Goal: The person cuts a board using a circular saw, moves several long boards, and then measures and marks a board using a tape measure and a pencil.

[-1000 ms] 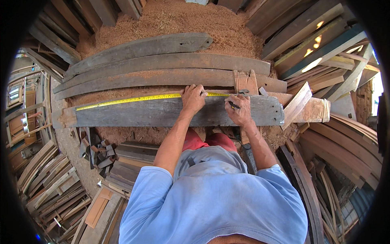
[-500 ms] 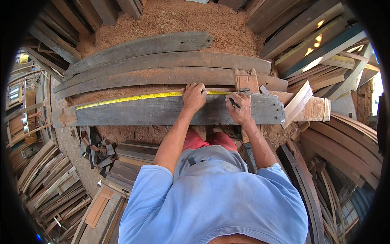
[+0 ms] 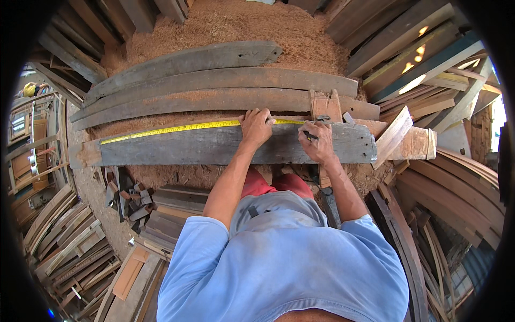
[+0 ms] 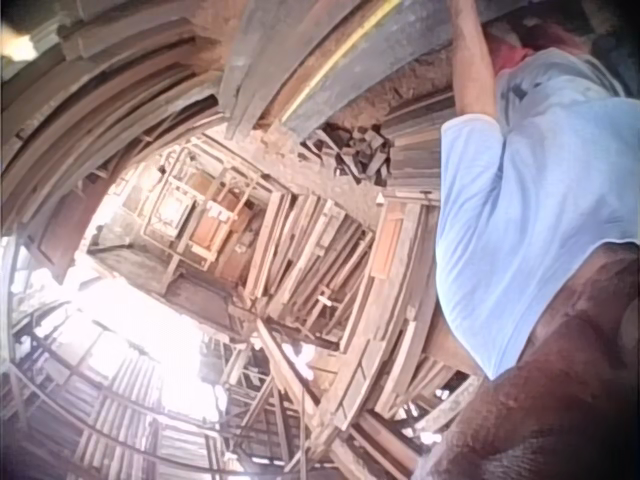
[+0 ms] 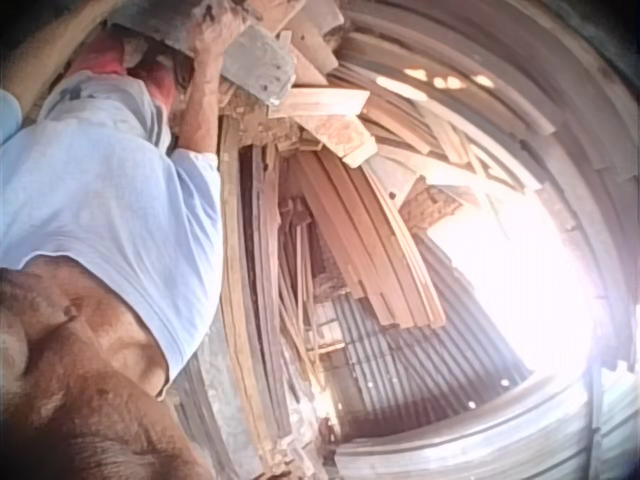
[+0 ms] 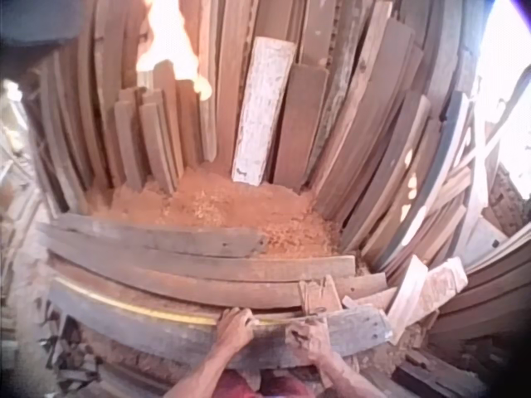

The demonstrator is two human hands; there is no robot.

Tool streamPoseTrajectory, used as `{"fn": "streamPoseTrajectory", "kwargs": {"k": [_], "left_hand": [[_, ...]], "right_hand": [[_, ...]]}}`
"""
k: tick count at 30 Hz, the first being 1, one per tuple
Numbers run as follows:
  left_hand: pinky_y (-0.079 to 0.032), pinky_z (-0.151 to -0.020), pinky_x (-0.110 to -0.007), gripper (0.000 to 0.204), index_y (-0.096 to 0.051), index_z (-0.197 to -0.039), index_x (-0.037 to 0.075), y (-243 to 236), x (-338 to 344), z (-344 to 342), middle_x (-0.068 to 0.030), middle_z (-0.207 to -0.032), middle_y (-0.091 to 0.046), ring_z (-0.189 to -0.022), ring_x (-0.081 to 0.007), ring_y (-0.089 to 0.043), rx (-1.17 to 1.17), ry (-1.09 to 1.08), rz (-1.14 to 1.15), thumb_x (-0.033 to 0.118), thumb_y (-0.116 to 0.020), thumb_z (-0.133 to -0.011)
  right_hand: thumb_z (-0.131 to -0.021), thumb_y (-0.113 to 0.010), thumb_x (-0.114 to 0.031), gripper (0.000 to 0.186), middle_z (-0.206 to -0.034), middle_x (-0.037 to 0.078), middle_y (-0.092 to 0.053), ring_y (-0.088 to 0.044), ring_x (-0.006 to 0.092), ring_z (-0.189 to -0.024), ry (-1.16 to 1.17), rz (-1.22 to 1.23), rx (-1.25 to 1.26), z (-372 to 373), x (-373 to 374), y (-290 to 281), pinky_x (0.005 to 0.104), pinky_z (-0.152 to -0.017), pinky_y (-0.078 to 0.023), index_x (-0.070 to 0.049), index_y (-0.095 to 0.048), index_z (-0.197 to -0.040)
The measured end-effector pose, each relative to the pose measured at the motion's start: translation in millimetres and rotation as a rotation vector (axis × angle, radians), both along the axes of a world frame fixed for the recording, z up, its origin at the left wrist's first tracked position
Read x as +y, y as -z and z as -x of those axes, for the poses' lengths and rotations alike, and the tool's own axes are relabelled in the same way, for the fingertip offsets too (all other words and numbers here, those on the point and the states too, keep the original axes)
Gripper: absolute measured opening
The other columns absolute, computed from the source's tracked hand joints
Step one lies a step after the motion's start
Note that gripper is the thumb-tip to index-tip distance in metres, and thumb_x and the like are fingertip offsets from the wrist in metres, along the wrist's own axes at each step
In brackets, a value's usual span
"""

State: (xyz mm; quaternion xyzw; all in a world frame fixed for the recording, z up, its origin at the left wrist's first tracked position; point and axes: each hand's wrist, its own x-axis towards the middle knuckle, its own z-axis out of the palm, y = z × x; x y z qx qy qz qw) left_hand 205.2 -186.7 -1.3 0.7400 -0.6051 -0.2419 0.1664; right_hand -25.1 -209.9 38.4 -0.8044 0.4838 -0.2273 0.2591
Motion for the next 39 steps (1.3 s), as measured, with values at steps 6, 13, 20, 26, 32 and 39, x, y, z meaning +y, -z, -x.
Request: {"fn": "streamPoseTrajectory", "kwargs": {"k": [6, 13, 20, 26, 32, 39], "left_hand": [[-0.035, -0.092, -0.05, 0.014, -0.068, -0.093, 0.014, -2.4, 0.1, 0.1, -0.0092, -0.098, -0.065, -0.102, -0.0317, -0.059, 0.027, -0.002, -0.004, 0.025, -0.076, -0.089], [-0.035, -0.096, -0.05, 0.015, -0.069, -0.095, 0.014, -2.7, -1.0, 0.6, -0.0097, -0.1, -0.067, -0.108, -0.0329, -0.06, -0.008, 0.0, -0.06, 0.028, -0.074, -0.091], [-0.029, -0.105, -0.057, 0.028, -0.069, -0.116, 0.021, -25.1, 7.5, -2.0, -0.0139, -0.128, -0.058, -0.125, -0.0368, -0.05, -0.078, 0.007, 0.001, 0.034, -0.074, -0.091], [-0.024, -0.11, -0.065, 0.065, -0.051, -0.147, 0.02, -30.2, 79.0, -62.2, -0.0287, -0.159, -0.03, -0.134, -0.0498, -0.036, -0.186, -0.391, 0.325, 0.041, -0.074, -0.09], [-0.023, -0.112, -0.069, 0.074, -0.044, -0.15, 0.013, -29.4, 190.5, -202.0, -0.0326, -0.159, -0.029, -0.137, -0.0531, -0.033, -0.248, -0.863, 0.057, 0.042, -0.073, -0.088], [-0.027, -0.112, -0.067, 0.074, -0.045, -0.15, 0.013, -35.7, 245.1, -373.5, -0.0266, -0.157, -0.035, -0.139, -0.0503, -0.034, -0.231, -1.162, 0.056, 0.038, -0.076, -0.087]], "right_hand": [[-0.085, -0.071, -0.019, 0.006, -0.084, 0.007, -0.072, -0.065, 0.0296, -0.081, 0.008, -0.011, 0.0, -3.3, -2.0, -4.0, 0.0444, -0.079, -0.041, -0.015, -0.07, -0.09], [-0.087, -0.076, -0.032, 0.05, -0.102, 0.017, -0.071, -0.064, 0.0335, -0.109, 0.046, -0.147, -0.034, 14.8, -8.5, -21.3, 0.0531, -0.105, -0.039, -0.009, -0.065, -0.129], [-0.083, -0.081, -0.028, 0.08, -0.139, 0.016, -0.057, -0.049, 0.0425, -0.13, -0.191, -0.09, 0.464, 12.7, -9.3, -7.5, 0.056, -0.108, -0.042, -0.014, -0.044, -0.152], [-0.084, -0.077, -0.021, 0.068, -0.133, 0.019, -0.061, -0.053, 0.0452, -0.127, -0.302, -0.267, 0.426, 10.0, -25.3, -12.4, 0.054, -0.104, -0.048, -0.014, -0.054, -0.147], [-0.083, -0.078, -0.016, 0.06, -0.123, 0.024, -0.066, -0.06, 0.044, -0.118, -0.341, -0.262, 0.378, -53.6, -3.8, -42.8, 0.0532, -0.102, -0.048, -0.009, -0.06, -0.14], [-0.081, -0.08, -0.021, 0.061, -0.118, 0.025, -0.068, -0.063, 0.0437, -0.113, -0.419, -0.236, 0.438, -188.5, 15.5, -37.1, 0.0523, -0.101, -0.048, -0.008, -0.062, -0.137]]}}
